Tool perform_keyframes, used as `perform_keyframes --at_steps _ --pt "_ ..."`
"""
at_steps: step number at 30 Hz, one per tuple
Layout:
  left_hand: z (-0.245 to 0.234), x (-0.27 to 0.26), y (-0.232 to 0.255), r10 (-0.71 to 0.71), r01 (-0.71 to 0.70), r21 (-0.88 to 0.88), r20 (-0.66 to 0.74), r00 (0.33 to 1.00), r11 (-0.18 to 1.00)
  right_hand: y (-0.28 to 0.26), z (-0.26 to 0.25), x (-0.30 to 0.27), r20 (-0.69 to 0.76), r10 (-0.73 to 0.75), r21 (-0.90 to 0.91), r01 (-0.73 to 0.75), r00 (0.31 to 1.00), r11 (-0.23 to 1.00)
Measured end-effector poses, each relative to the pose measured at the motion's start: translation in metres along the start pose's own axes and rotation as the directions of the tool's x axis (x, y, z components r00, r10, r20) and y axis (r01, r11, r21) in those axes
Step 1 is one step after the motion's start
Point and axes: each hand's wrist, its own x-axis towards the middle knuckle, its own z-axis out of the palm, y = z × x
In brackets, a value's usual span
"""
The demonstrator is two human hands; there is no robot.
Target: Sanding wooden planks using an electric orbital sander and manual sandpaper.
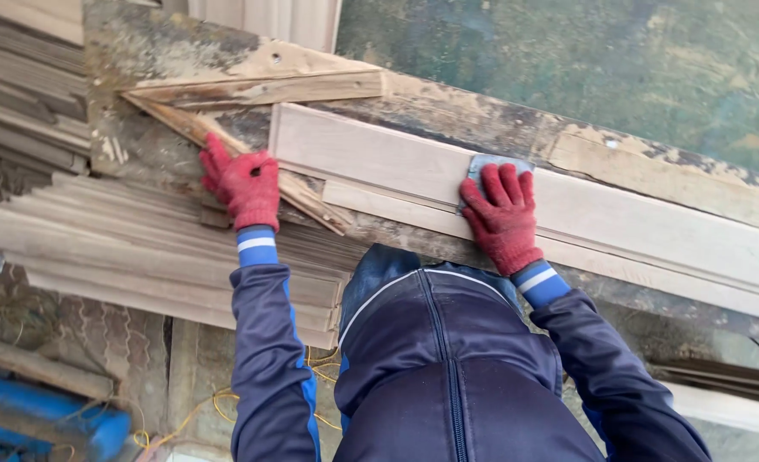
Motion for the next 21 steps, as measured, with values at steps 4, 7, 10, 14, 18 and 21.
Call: perform_keyframes --at_steps 4,7,10,14,18,21 --pt "-0.022 -0.006 0.025 0.028 -0.028 -0.024 0.001 1.0 0.999 -0.064 0.017 0.067 -0.047 -0.123 0.066 0.126 0.991 0.99" --pt "-0.032 -0.008 0.041 -0.007 0.009 -0.09 0.021 1.0 0.996 -0.102 0.038 0.108 -0.072 -0.193 0.126 0.201 0.979 0.972" --pt "-0.026 -0.007 0.035 -0.011 0.013 -0.113 0.022 1.0 0.994 -0.145 0.06 0.148 -0.095 -0.224 0.195 0.239 0.97 0.951" --pt "-0.014 -0.009 0.02 0.105 -0.106 -0.083 -0.006 0.994 0.991 -0.194 0.071 0.184 -0.113 -0.193 0.267 0.217 0.975 0.939" --pt "-0.001 -0.008 0.004 0.185 -0.188 -0.044 -0.063 0.981 0.981 -0.209 0.08 0.193 -0.109 -0.157 0.258 0.181 0.982 0.949" --pt "-0.007 -0.006 0.008 0.217 -0.219 -0.039 -0.06 0.974 0.975 -0.185 0.073 0.177 -0.079 -0.165 0.247 0.18 0.983 0.952"
